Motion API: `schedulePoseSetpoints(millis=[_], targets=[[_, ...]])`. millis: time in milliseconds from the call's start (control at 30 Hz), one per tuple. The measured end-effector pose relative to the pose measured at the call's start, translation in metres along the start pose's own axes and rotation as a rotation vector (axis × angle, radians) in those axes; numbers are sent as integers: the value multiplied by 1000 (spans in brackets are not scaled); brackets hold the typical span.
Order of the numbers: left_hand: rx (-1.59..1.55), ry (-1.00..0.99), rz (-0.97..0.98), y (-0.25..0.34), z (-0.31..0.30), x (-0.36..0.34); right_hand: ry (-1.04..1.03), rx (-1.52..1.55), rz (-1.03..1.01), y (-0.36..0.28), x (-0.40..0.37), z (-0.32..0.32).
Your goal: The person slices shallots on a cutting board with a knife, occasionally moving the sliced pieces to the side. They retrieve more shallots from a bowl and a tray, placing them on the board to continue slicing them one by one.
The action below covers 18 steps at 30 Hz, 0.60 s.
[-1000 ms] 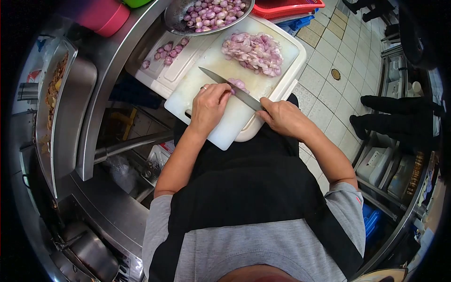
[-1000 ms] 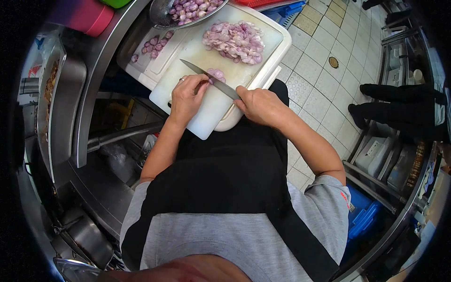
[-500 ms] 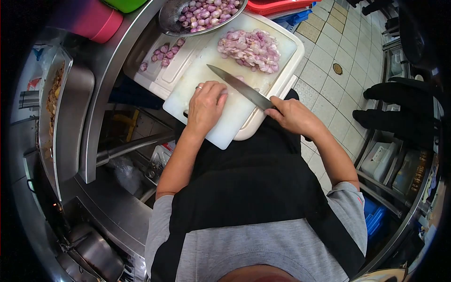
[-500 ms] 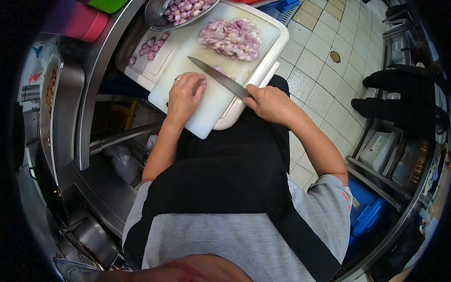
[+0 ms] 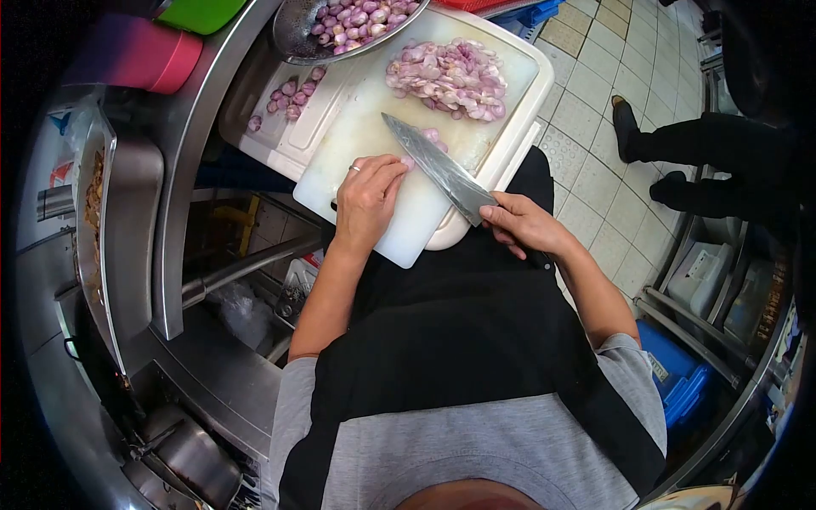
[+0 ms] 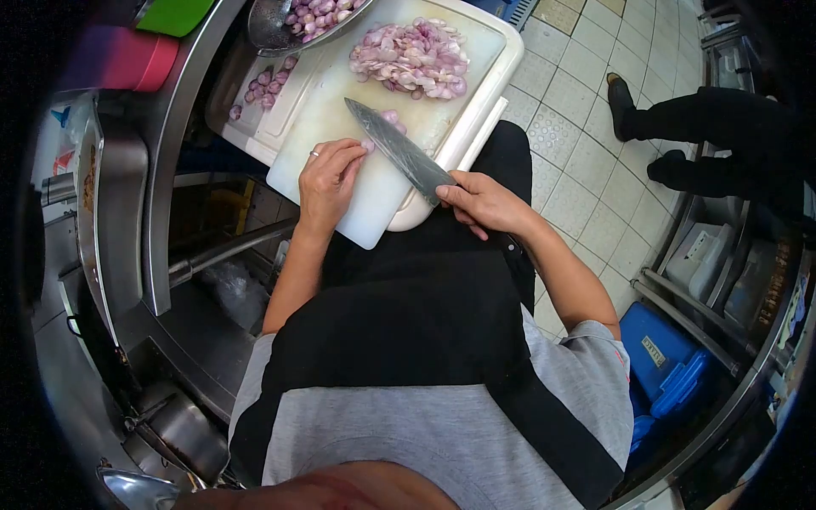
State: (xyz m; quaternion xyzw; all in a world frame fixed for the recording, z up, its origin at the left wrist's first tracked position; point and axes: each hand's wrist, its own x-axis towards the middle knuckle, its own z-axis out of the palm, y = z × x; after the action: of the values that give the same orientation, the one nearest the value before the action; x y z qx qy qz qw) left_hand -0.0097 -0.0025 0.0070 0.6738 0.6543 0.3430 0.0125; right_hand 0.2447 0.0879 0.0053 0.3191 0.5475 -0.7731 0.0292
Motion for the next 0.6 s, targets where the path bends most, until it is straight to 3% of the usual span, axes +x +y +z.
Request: schedulePoseSetpoints(millis=[600], targets=[[24, 10, 48, 1, 2, 1, -41, 50, 2, -2, 12, 1]])
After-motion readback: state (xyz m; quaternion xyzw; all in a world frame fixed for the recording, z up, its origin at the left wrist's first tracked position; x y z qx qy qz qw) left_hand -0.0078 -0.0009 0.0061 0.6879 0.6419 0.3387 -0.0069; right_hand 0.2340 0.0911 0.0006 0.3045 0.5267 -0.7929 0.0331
